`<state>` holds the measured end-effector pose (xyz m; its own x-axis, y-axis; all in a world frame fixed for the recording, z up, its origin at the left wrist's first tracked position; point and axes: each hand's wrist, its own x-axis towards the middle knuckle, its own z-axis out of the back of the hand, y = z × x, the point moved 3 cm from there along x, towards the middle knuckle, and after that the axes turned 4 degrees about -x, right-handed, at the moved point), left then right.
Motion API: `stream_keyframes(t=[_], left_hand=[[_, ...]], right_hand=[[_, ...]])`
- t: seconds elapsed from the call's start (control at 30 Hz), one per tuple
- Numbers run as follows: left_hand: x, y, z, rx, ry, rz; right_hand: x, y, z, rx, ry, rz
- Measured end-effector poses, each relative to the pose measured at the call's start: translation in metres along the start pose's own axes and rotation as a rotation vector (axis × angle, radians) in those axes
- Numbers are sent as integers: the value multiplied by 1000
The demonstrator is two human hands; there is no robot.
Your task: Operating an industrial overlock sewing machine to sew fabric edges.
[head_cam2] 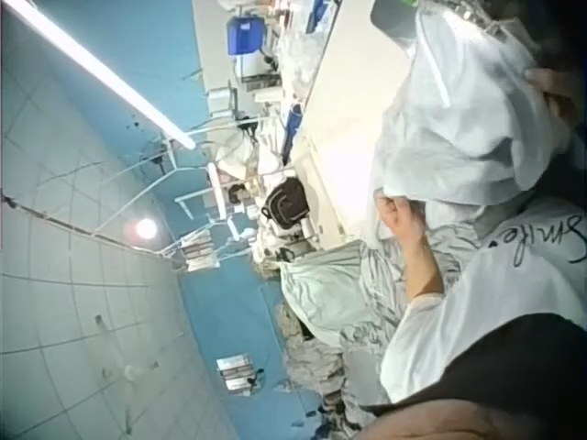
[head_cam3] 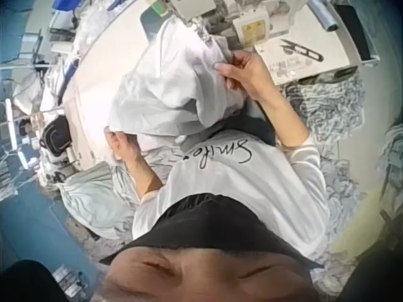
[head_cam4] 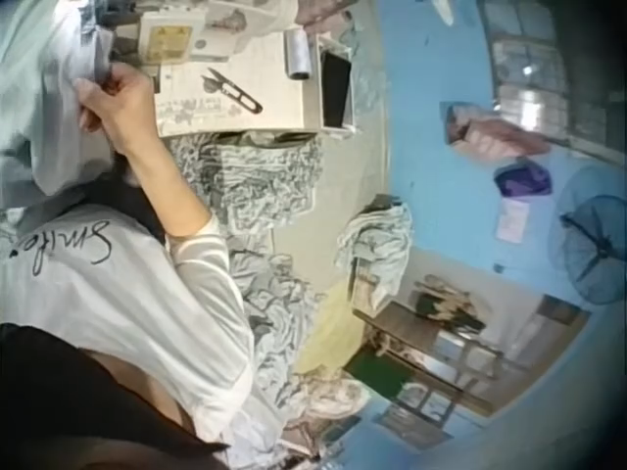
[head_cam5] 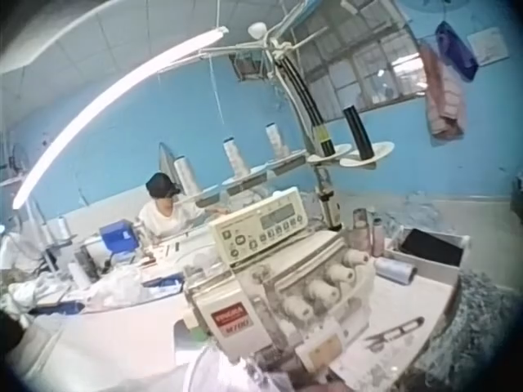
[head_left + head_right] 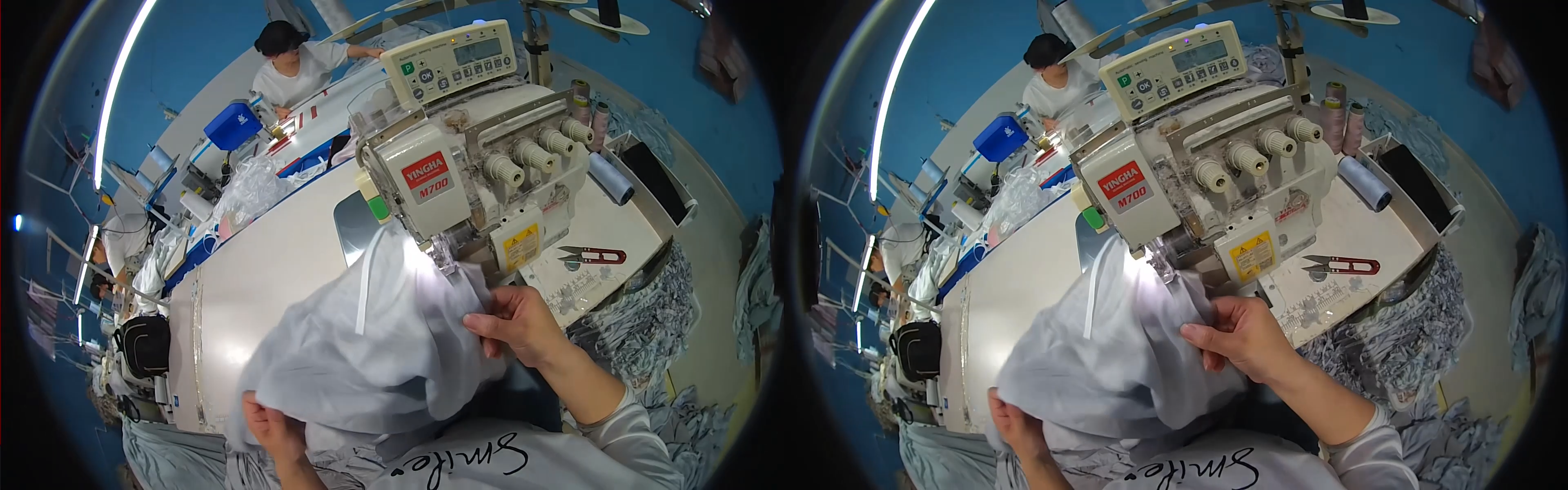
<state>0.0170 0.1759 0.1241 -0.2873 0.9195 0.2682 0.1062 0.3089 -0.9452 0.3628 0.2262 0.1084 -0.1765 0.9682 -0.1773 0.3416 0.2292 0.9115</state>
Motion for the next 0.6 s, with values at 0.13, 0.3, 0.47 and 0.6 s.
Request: stream_keyframes(t=[0.13,0.3,0.47,0.6], left_hand=[[6,-28,-4,1,109,-95],[9,-56,-14,-10,118,-198],[26,-67,-22,-12,126,-353],[37,-75,-20,55,88,-456]], right_hand=[[0,-1,4,10,4,25],[1,-4,3,11,9,1],[1,-4,4,7,9,-3],[2,-2,4,-16,24,8]])
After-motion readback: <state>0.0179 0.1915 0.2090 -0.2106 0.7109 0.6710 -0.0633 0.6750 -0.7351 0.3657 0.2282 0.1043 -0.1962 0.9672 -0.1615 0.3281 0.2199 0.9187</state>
